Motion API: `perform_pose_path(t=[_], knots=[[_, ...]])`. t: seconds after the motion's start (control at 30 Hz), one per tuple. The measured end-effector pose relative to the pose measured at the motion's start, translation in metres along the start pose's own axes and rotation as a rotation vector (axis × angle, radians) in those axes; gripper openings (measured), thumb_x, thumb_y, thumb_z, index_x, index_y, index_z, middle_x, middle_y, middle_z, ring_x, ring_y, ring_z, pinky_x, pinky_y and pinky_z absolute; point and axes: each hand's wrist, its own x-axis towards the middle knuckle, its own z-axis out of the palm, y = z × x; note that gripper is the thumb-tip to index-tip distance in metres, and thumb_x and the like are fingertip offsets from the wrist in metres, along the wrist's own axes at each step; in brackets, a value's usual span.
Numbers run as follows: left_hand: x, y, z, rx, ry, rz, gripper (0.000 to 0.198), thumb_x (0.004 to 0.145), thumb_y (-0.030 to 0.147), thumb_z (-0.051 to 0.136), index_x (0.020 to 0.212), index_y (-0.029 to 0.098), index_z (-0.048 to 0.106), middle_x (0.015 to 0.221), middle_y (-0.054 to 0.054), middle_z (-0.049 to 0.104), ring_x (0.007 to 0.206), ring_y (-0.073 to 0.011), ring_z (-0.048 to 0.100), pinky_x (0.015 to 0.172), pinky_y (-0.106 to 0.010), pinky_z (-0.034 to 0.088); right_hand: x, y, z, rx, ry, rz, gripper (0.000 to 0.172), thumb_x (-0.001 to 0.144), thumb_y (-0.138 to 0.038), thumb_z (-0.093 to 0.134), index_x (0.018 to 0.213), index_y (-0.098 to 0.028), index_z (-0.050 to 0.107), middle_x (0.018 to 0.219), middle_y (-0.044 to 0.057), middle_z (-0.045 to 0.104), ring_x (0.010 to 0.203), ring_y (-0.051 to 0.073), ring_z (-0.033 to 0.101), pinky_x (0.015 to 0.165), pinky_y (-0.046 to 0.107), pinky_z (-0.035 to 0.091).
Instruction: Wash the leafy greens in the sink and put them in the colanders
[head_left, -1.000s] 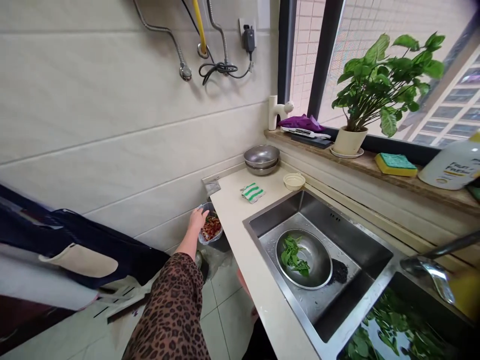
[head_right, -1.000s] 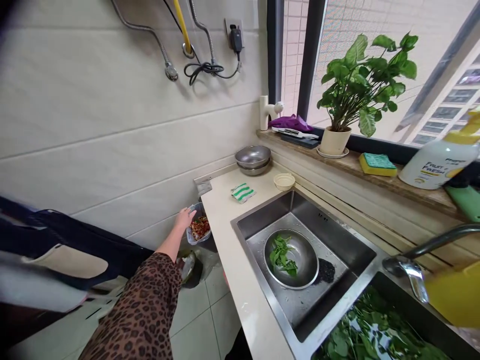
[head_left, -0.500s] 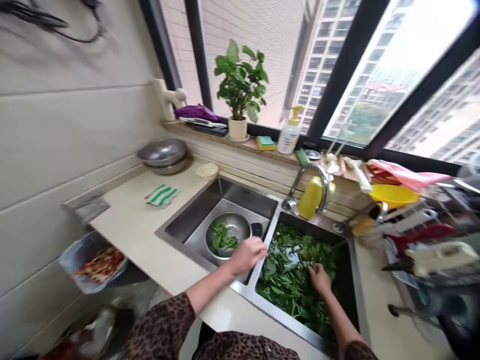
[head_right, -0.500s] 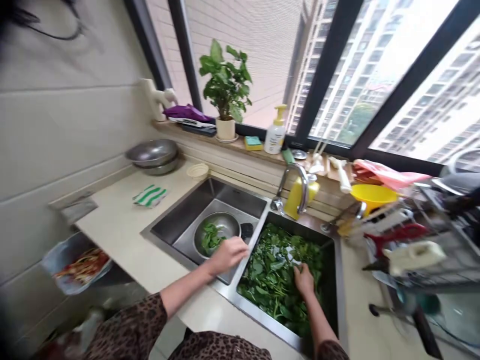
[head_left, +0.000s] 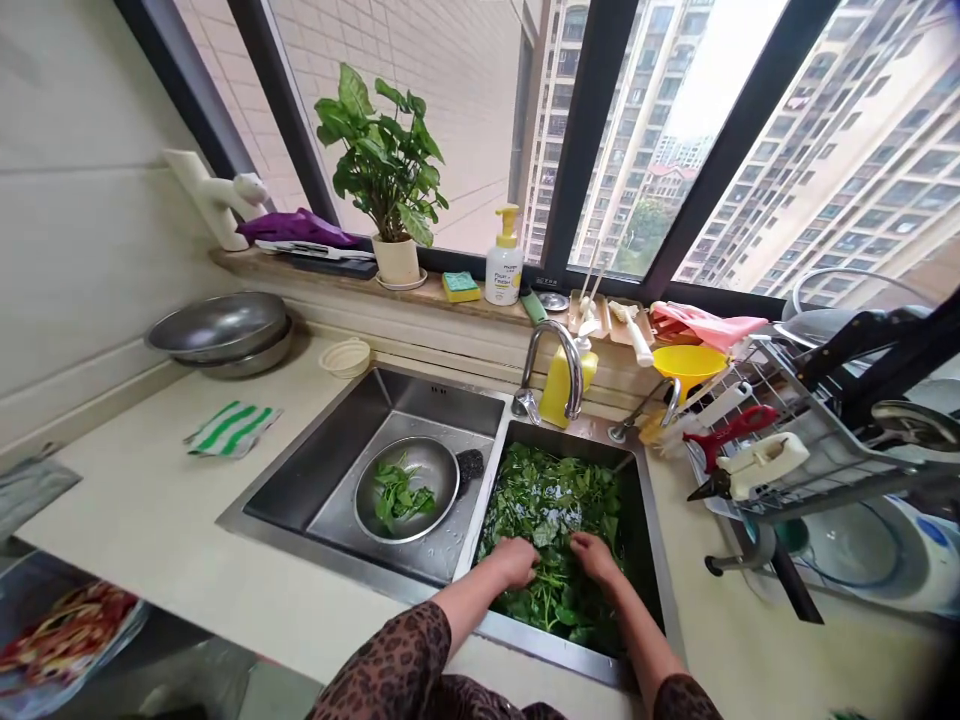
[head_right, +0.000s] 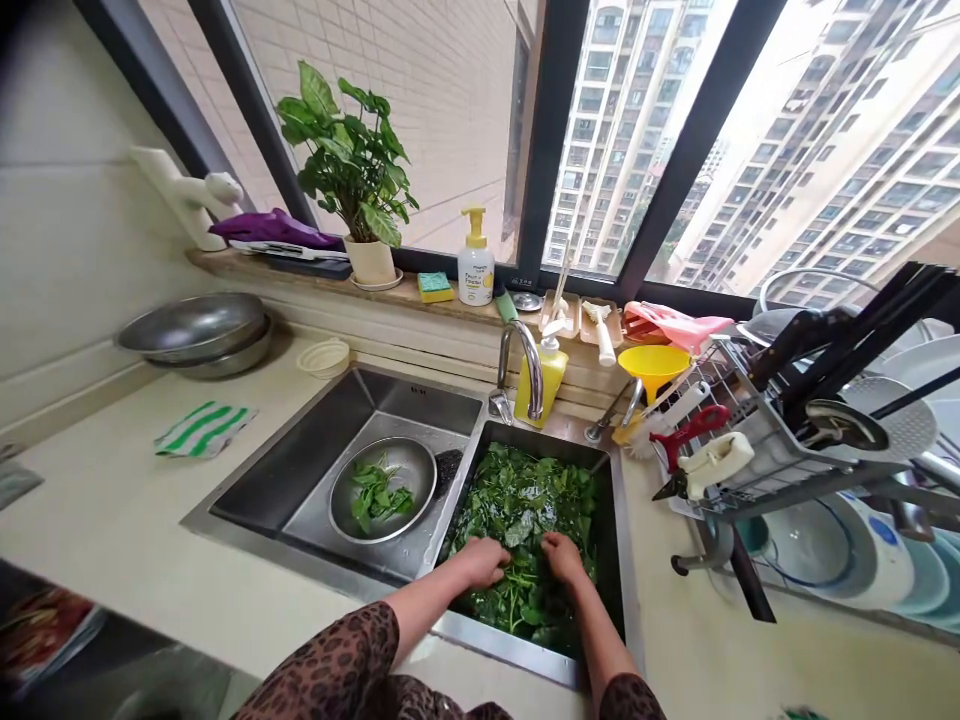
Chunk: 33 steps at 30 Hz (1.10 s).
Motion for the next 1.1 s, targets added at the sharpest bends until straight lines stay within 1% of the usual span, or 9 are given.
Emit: perform_pose_path(t=[0.1, 0.2, 0.33, 0.57, 0.67, 0.73, 0.87, 0.97, 1.1], knots=[[-0.002, 0.01, -0.006, -0.556, 0.246, 0.021, 0.022, 0.072, 0.03, 0.056, 0.088, 0.018, 0.066, 0.086, -0.007, 0.067, 0.082, -0.0216, 0.059, 0.074, -0.035, 0.044, -0.01, -0.014, -0.011, 0.569, -0.037, 0.039, 0.027, 0.081, -0.042, 0.046, 0.089, -0.02, 0.058, 0.073, 0.0, 0.062, 0.059, 0.011, 0.057, 0.051, 0.021, 0.042], [-0.009, 0.02, -0.005, -1.158, 0.261, 0.015, 0.043, 0.066, 0.044, 0.065, 0.098, 0.015, 0.063, 0.091, -0.008, 0.065, 0.079, -0.018, 0.059, 0.064, -0.027, 0.045, -0.029, -0.037, -0.015, 1.278, -0.195, 0.091, 0.028, 0.071, -0.042, 0.064, 0.089, -0.021, 0.057, 0.075, -0.002, 0.061, 0.056, 0.008, 0.054, 0.051, 0.019, 0.041], [-0.021, 0.017, -0.01, -1.534, 0.222, 0.046, 0.053, 0.054, 0.04, 0.077, 0.098, 0.016, 0.062, 0.097, -0.009, 0.063, 0.083, -0.0166, 0.058, 0.069, -0.025, 0.044, -0.045, -0.059, -0.018, 1.48, -0.337, 0.031, 0.027, 0.067, -0.033, 0.07, 0.09, -0.021, 0.061, 0.091, 0.001, 0.063, 0.072, 0.01, 0.058, 0.066, 0.023, 0.046], [-0.017, 0.009, -0.019, -1.284, 0.424, 0.085, 0.042, 0.047, 0.031, 0.08, 0.084, 0.015, 0.067, 0.088, -0.005, 0.062, 0.079, -0.0153, 0.055, 0.07, -0.024, 0.042, -0.036, -0.068, 0.008, 1.264, -0.058, 0.151, 0.034, 0.054, -0.043, 0.075, 0.066, -0.017, 0.056, 0.055, -0.007, 0.049, 0.046, 0.006, 0.042, 0.042, 0.018, 0.033], [-0.009, 0.006, -0.012, -1.158, 0.543, 0.012, 0.026, 0.051, 0.023, 0.076, 0.072, 0.014, 0.065, 0.074, -0.003, 0.062, 0.07, -0.0137, 0.054, 0.066, -0.024, 0.041, -0.033, -0.062, 0.019, 1.053, -0.036, 0.145, 0.036, 0.063, -0.052, 0.064, 0.069, -0.019, 0.053, 0.053, -0.006, 0.049, 0.043, 0.008, 0.043, 0.039, 0.019, 0.03], [-0.004, 0.001, -0.008, -1.171, 0.649, -0.082, 0.018, 0.055, 0.02, 0.072, 0.069, 0.013, 0.063, 0.069, -0.002, 0.062, 0.065, -0.0131, 0.054, 0.065, -0.025, 0.042, -0.028, -0.048, 0.015, 0.81, -0.019, 0.101, 0.033, 0.073, -0.052, 0.052, 0.073, -0.019, 0.053, 0.057, -0.003, 0.053, 0.047, 0.012, 0.05, 0.041, 0.022, 0.034], [0.003, 0.0, -0.01, -0.954, 0.809, -0.163, 0.014, 0.063, 0.014, 0.063, 0.077, 0.015, 0.063, 0.077, -0.003, 0.063, 0.07, -0.0149, 0.056, 0.068, -0.027, 0.043, -0.011, -0.005, -0.017, 0.086, 0.26, 0.084, 0.016, 0.078, -0.025, 0.049, 0.089, -0.018, 0.058, 0.083, 0.007, 0.063, 0.079, 0.02, 0.06, 0.064, 0.027, 0.042], [0.008, 0.004, -0.013, -0.612, 0.77, -0.029, 0.023, 0.071, 0.01, 0.053, 0.088, 0.02, 0.064, 0.086, -0.005, 0.062, 0.082, -0.0174, 0.055, 0.076, -0.031, 0.042, 0.001, 0.013, -0.032, -0.264, 0.177, 0.172, 0.027, 0.077, -0.017, 0.049, 0.102, -0.018, 0.058, 0.094, 0.012, 0.062, 0.086, 0.022, 0.06, 0.068, 0.028, 0.04], [0.017, 0.001, -0.005, -0.385, 0.45, -0.091, 0.023, 0.072, 0.007, 0.048, 0.079, 0.019, 0.067, 0.088, -0.009, 0.062, 0.096, -0.0238, 0.053, 0.087, -0.039, 0.037, 0.004, 0.006, -0.02, -0.341, 0.031, 0.076, 0.033, 0.075, -0.021, 0.055, 0.108, -0.021, 0.058, 0.1, 0.011, 0.06, 0.086, 0.021, 0.06, 0.067, 0.026, 0.039]])
